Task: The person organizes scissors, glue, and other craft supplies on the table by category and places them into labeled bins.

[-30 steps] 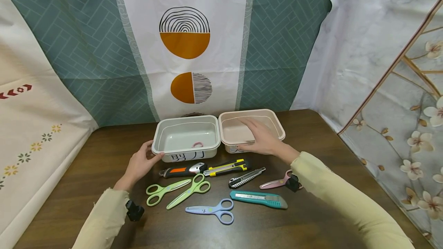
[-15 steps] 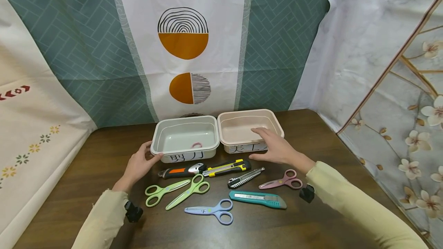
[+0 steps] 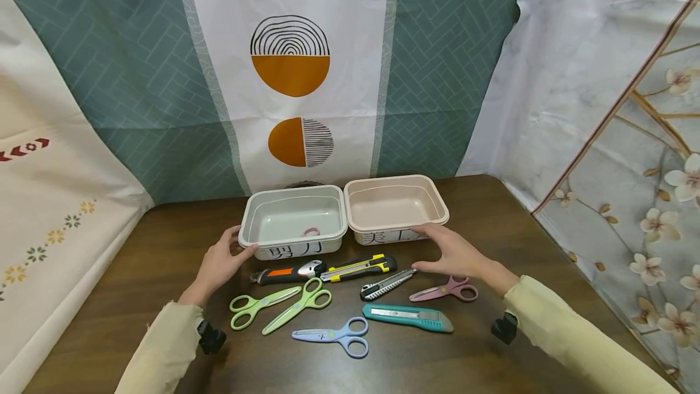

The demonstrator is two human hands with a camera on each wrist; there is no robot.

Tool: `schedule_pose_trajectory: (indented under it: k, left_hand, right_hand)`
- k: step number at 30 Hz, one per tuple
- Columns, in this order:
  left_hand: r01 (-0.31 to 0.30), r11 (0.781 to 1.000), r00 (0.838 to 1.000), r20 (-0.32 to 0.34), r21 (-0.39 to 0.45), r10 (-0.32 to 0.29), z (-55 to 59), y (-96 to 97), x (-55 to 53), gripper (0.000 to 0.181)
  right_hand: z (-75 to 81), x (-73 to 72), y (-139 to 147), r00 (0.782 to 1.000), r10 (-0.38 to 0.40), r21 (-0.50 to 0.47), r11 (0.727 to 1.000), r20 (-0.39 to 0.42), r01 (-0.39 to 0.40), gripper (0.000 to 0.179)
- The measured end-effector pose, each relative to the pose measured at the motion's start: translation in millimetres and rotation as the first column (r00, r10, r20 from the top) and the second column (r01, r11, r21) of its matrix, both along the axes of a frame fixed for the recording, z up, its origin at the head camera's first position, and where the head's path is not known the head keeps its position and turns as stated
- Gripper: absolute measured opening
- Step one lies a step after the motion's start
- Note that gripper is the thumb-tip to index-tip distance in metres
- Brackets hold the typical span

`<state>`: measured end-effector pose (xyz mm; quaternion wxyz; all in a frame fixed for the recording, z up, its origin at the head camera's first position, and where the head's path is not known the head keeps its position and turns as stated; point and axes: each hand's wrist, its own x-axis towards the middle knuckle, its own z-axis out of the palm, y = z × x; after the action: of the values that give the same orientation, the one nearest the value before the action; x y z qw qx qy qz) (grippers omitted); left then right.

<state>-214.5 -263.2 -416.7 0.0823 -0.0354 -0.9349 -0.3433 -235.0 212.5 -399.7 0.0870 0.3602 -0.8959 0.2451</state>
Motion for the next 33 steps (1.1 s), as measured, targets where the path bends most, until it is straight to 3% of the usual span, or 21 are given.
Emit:
schedule_pose_trajectory:
  k: [13,33]
  left_hand:
    - [-0.012,1.0,1.0,-0.004,0.009,0.012,-2.4,1.0,-1.8,0.068]
    - [-0.005,1.0,1.0,-0.006,0.013,0.005,-1.8,0.3,-3.4,0.068]
  right_hand:
    - [-24.5,21.0,39.9,0.995,-0.094,0.075,0.993,0.041,0.091,0.072]
    - [-48.6,32.6,64.7,0.99,-0.134,0.108,0.986,0.047,0.129,0.071]
